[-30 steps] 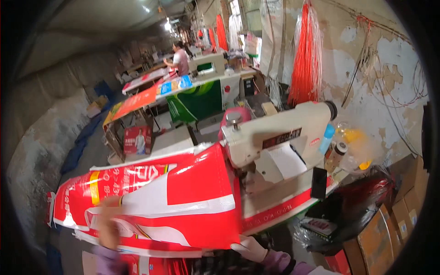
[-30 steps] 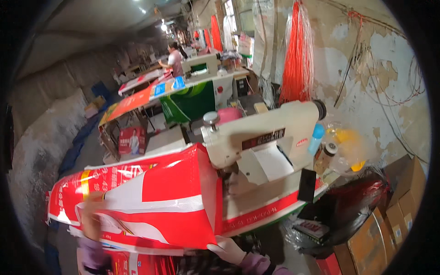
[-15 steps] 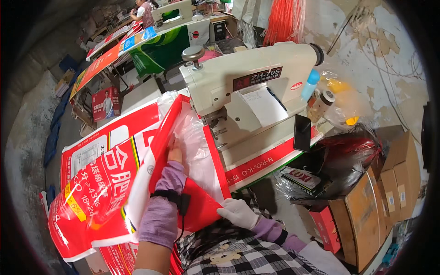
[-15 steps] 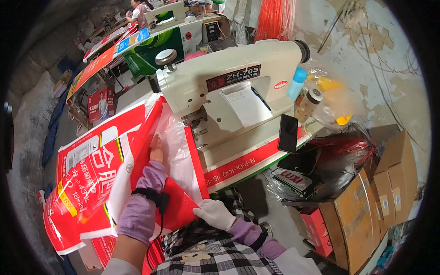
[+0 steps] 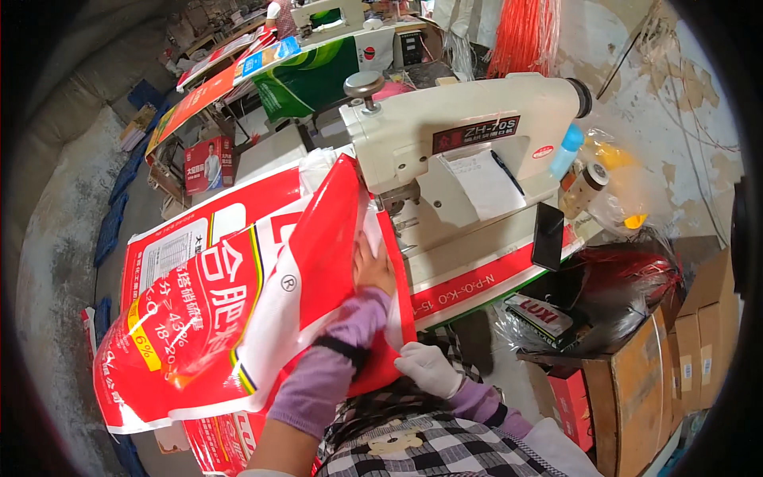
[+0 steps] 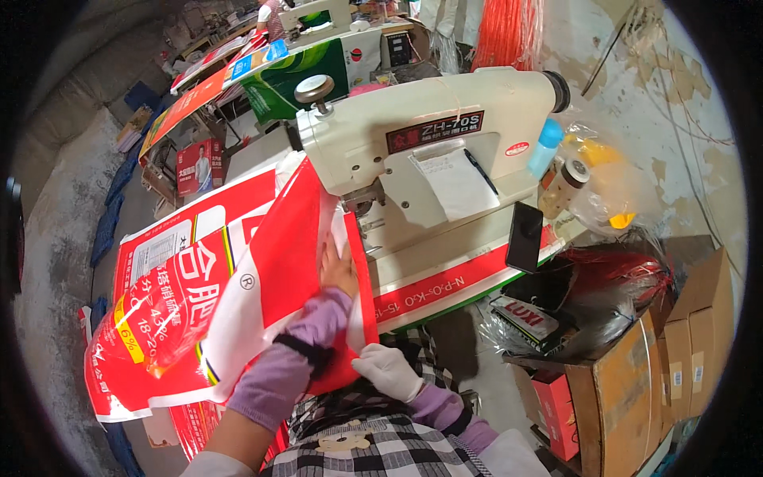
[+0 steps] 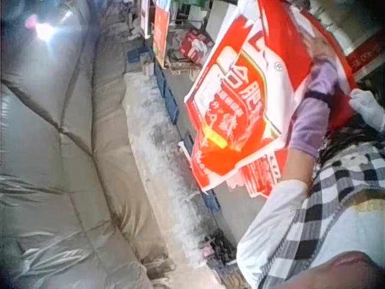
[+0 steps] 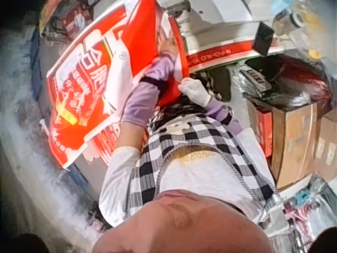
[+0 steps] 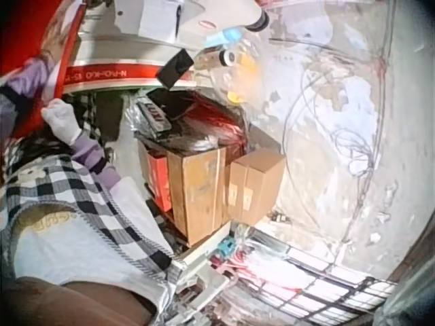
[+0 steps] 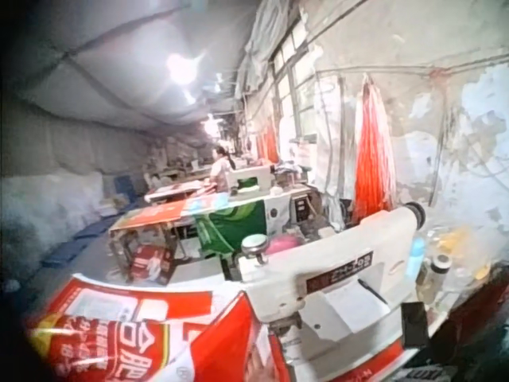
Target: Sewing and folding large fertilizer bags using an industrial sewing machine.
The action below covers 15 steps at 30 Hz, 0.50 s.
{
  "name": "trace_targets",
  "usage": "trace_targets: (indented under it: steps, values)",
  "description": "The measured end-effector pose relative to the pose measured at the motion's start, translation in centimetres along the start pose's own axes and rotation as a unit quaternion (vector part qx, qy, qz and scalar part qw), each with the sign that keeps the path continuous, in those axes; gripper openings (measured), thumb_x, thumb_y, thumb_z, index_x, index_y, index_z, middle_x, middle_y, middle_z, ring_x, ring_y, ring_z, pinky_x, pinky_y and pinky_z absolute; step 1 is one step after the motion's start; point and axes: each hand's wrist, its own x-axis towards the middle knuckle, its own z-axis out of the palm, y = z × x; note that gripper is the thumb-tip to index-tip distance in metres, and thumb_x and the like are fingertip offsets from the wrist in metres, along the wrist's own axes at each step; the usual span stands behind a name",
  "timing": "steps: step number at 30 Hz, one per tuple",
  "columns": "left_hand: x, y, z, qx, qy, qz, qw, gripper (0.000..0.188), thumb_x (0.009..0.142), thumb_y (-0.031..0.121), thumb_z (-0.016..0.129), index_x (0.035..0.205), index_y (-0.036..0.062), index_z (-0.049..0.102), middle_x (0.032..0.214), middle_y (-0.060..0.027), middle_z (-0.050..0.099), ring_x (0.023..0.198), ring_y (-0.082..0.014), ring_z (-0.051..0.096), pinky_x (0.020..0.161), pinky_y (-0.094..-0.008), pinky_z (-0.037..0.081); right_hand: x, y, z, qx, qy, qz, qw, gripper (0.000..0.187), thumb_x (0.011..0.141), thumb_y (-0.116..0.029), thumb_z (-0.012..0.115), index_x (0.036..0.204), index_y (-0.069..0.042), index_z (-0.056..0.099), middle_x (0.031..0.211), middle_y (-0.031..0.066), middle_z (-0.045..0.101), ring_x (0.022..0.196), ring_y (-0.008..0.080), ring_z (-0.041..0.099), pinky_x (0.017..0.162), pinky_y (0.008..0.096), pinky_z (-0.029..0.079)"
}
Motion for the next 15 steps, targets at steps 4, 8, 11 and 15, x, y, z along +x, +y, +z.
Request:
trace_targets:
  steps: [4, 8, 11, 15]
  values:
    - [-10.3, 1.6, -4.2, -0.141, -0.100, 0.114, 0.978, 0.055, 0.083, 0.018, 0.062, 0.136, 0.0149, 0.047, 0.148, -0.0288, 0.024, 0.135, -0.0480, 0.025, 0.110, -0.0530, 0.024, -1.7, 2.5, -2.9, -0.083, -0.026, 0.033, 0.996, 0.021, 0.090, -0.017, 0.056, 0.076, -0.001, 0.061, 0.075, 0.0144, 0.057, 0.076, 0.0265, 0.057, 0.067, 0.0339, 0.046]
    - [-17.0, 3.5, -19.5, -0.140, -0.086, 0.132, 0.978, 0.033, 0.074, 0.013, 0.071, 0.107, 0.0180, 0.069, 0.130, -0.0184, 0.050, 0.125, -0.0399, 0.043, 0.105, -0.0497, 0.033, -1.9, 0.5, -3.5, -0.019, 0.020, 0.076, 0.997, 0.027, 0.089, -0.021, 0.057, 0.072, 0.000, 0.061, 0.074, 0.0157, 0.059, 0.077, 0.0284, 0.059, 0.069, 0.0364, 0.047]
    - [-21.4, -3.0, -24.0, 0.096, 0.155, 0.095, 0.979, 0.043, 0.071, 0.010, 0.069, 0.113, 0.0079, 0.060, 0.124, -0.0216, 0.054, 0.117, -0.0396, 0.050, 0.102, -0.0557, 0.036, -0.2, 1.6, -3.9, -0.071, -0.019, 0.099, 0.992, 0.030, 0.089, -0.024, 0.058, 0.074, 0.002, 0.063, 0.077, 0.0176, 0.061, 0.079, 0.0306, 0.060, 0.071, 0.0386, 0.048]
    - [-19.0, -9.7, -29.1, 0.346, 0.153, -0.023, 0.925, 0.053, 0.065, 0.006, 0.069, 0.118, 0.0052, 0.060, 0.108, -0.0189, 0.059, 0.104, -0.0369, 0.056, 0.091, -0.0517, 0.044, 3.5, 2.3, -2.2, -0.043, 0.045, 0.059, 0.996, 0.030, 0.088, -0.029, 0.061, 0.095, -0.001, 0.067, 0.094, 0.0190, 0.066, 0.091, 0.0313, 0.063, 0.080, 0.0391, 0.049]
